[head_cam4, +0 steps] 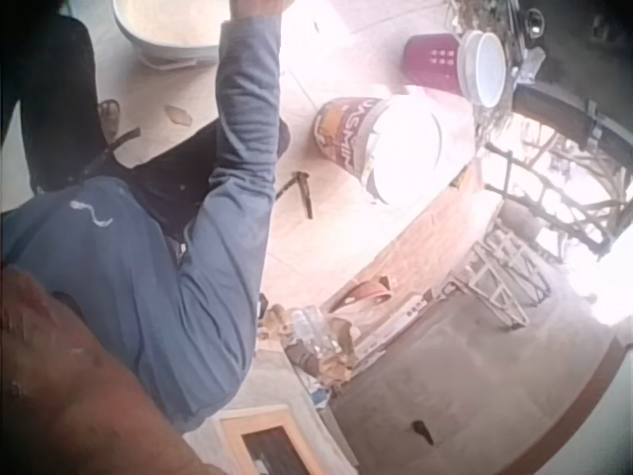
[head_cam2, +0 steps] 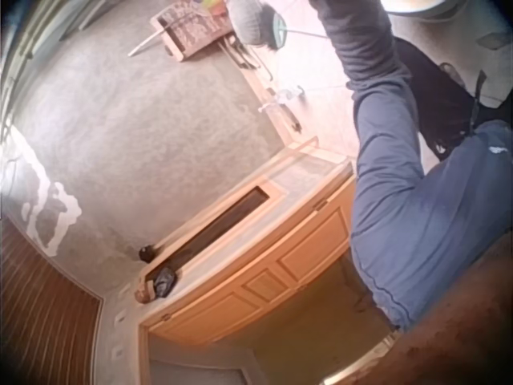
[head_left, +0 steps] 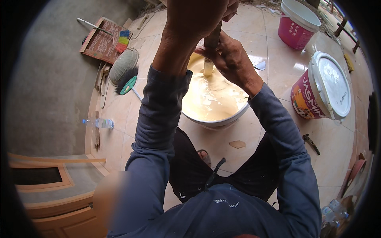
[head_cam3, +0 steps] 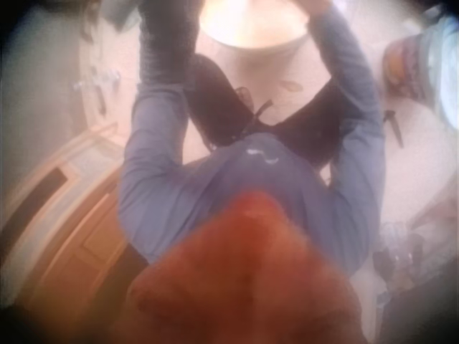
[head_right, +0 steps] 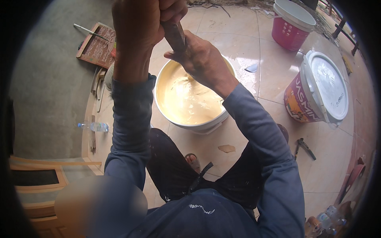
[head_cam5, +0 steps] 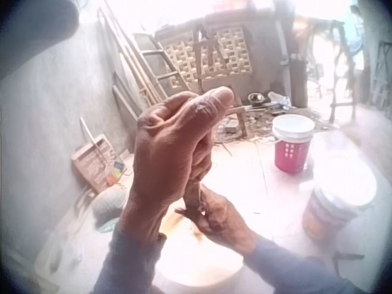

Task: The person sits on the floor and stirs a creamy yellow liquid in a bucket using a wooden stick. The person continues to mix the contents thoroughly throughout the clip.

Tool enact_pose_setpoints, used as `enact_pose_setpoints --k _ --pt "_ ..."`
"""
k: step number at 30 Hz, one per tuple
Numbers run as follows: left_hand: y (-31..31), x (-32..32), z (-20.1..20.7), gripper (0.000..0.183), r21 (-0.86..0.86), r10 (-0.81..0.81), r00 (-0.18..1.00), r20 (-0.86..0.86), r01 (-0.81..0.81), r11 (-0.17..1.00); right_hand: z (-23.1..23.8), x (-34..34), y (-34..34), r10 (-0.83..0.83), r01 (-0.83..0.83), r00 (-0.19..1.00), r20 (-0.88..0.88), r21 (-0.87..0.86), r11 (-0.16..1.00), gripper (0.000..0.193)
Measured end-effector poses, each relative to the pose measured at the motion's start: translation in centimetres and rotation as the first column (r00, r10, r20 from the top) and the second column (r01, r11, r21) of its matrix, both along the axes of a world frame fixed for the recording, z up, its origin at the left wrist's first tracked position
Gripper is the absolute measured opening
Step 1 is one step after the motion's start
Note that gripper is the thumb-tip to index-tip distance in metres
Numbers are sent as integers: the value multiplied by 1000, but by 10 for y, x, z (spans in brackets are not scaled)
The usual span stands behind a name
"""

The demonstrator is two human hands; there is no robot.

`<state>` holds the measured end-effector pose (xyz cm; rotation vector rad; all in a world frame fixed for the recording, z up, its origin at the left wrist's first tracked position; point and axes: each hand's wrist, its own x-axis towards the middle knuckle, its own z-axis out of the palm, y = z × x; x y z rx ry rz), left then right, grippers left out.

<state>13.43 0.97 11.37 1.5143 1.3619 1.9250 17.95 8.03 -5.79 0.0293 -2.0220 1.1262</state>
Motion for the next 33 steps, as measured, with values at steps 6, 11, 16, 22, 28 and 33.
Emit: enact_pose_setpoints --k 6,11,16,22,28,33 --pt "32 -44 -50 38 25 -82 981 174 79 997 -21 -2 28 -143 131 955 259 62 989 38" --pt "50 -59 -60 47 -92 -65 968 243 89 992 -27 4 31 -239 206 880 411 123 971 37" --pt "39 -82 -68 47 -212 38 950 309 29 977 -40 5 4 -130 123 898 421 44 991 42" --pt "8 -49 -62 50 -228 273 927 259 -216 949 -55 11 -26 53 -42 968 246 -47 998 47" --pt "-32 -21 -44 35 15 336 908 252 -350 936 -25 10 -44 36 -49 995 93 137 989 43" --pt "-40 -26 -46 36 175 183 964 193 -218 960 -13 1 -29 -136 101 982 133 246 964 37"
